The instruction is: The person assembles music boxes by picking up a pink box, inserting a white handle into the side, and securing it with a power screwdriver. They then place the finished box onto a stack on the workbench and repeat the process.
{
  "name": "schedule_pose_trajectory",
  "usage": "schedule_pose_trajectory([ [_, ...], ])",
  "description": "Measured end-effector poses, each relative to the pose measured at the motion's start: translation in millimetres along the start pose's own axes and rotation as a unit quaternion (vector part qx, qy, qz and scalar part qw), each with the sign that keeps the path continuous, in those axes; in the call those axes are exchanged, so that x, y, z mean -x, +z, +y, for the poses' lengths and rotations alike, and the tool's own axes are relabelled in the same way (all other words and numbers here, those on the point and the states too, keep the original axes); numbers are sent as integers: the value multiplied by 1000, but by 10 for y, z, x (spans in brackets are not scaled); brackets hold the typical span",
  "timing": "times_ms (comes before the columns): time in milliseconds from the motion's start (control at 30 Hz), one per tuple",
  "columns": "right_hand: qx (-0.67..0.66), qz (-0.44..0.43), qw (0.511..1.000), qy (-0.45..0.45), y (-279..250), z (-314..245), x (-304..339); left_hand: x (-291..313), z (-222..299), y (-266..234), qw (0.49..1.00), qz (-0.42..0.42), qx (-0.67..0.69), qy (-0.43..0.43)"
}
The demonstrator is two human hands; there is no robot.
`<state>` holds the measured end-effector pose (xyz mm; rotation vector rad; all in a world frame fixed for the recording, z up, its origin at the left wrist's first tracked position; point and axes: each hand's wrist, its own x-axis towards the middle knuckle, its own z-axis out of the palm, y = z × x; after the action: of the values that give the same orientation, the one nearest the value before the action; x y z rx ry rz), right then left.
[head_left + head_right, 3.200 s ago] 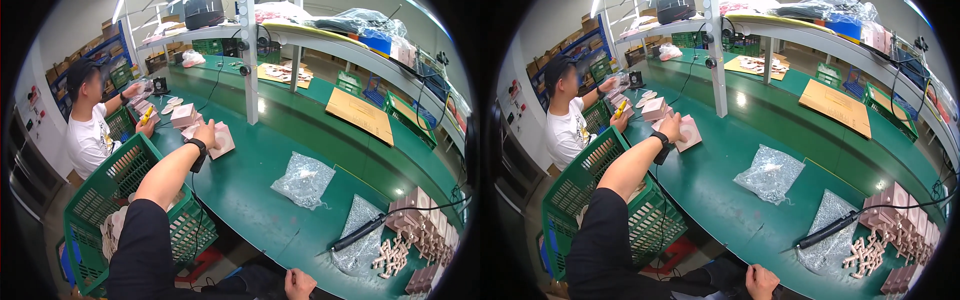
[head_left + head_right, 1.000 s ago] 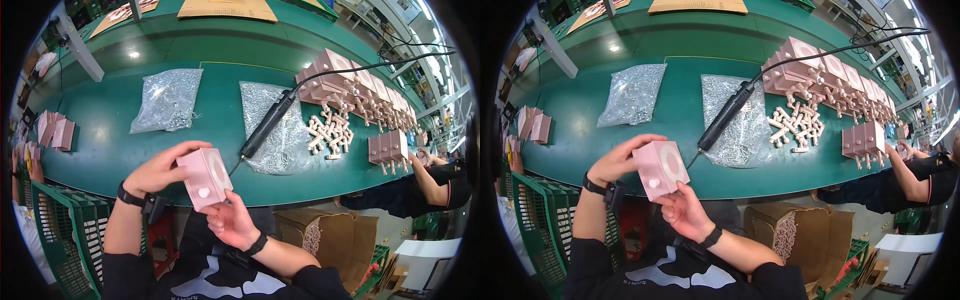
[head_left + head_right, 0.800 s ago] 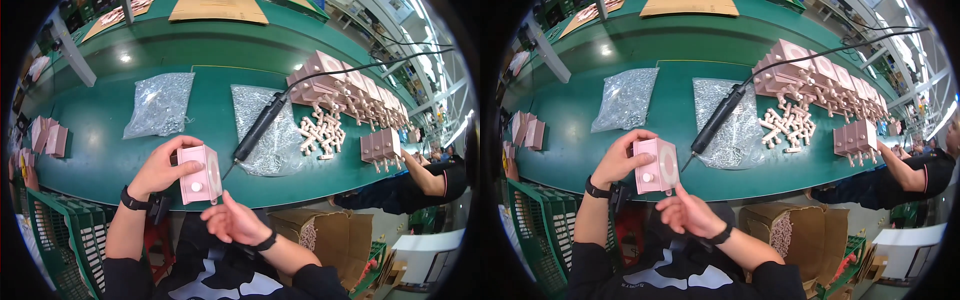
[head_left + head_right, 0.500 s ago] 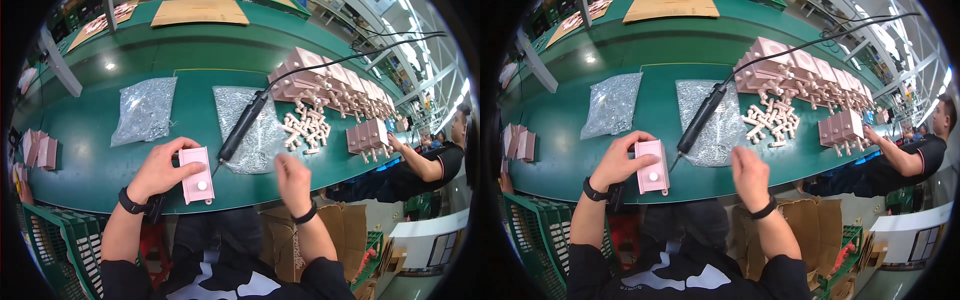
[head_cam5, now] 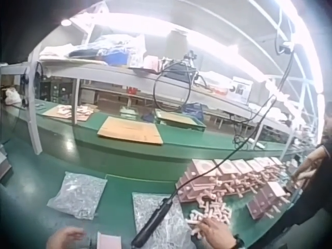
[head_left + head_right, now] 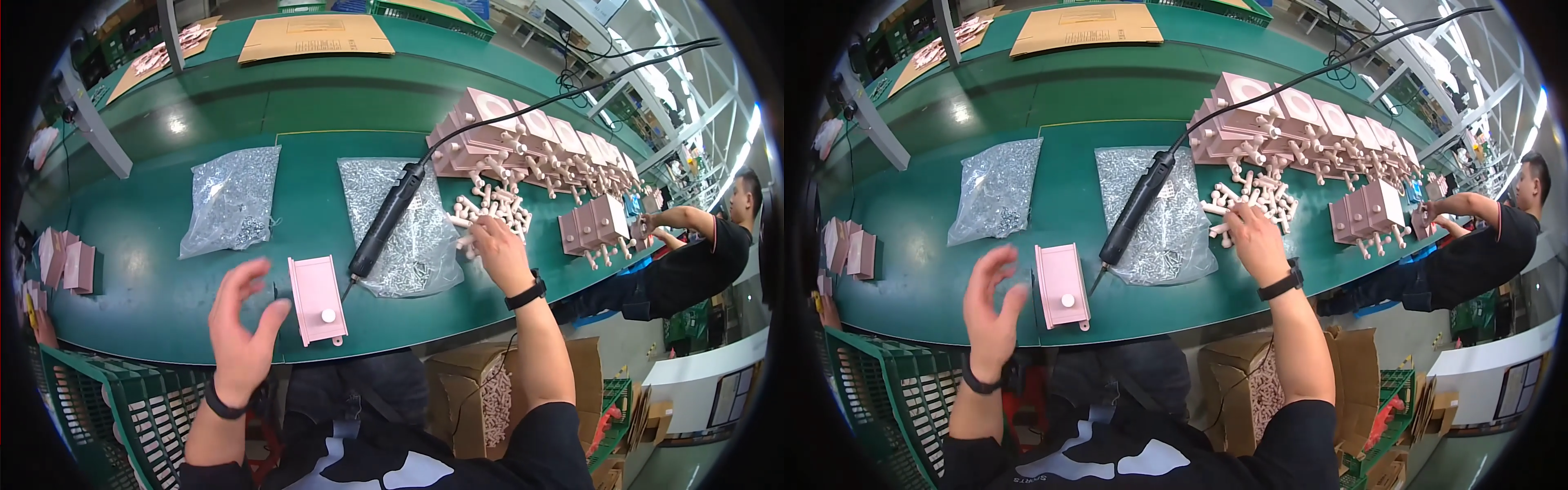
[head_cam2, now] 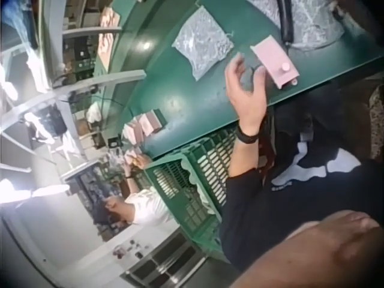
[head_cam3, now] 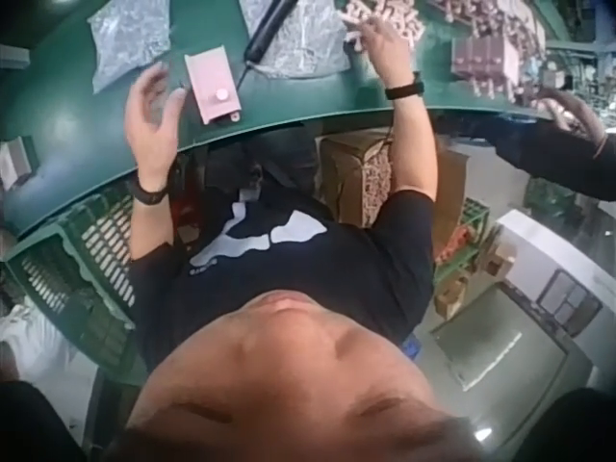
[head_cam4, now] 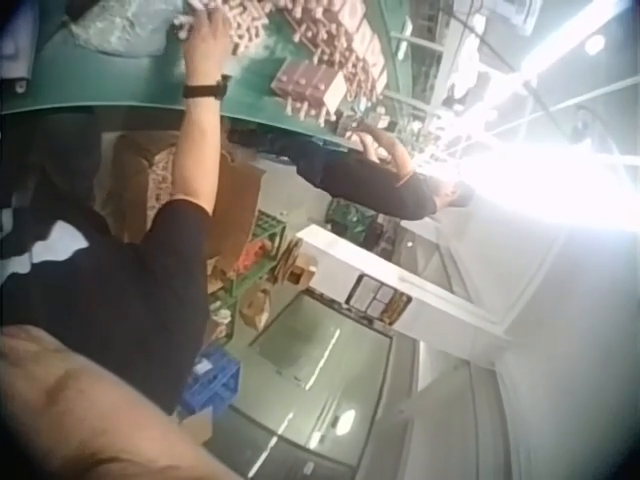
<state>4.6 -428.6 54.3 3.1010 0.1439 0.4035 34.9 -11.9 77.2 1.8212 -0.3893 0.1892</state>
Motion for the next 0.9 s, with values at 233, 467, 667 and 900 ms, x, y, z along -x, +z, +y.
schedule_pose_trajectory([
  [233,-306,23,951,27,-415,-735,227,791,80,-81,949,-186,212,-145],
  [467,-496,-208,816,-210,-510,-1521,428,832,102,350,847,-351,244,-317],
  [667,-575,-211,790,-18,-284,-1839,491,920,-97,352,786,-284,384,-392],
  [900,-540,-147,824,88,-157,-2086,674,974,-174,418,803,-193,391,-407],
])
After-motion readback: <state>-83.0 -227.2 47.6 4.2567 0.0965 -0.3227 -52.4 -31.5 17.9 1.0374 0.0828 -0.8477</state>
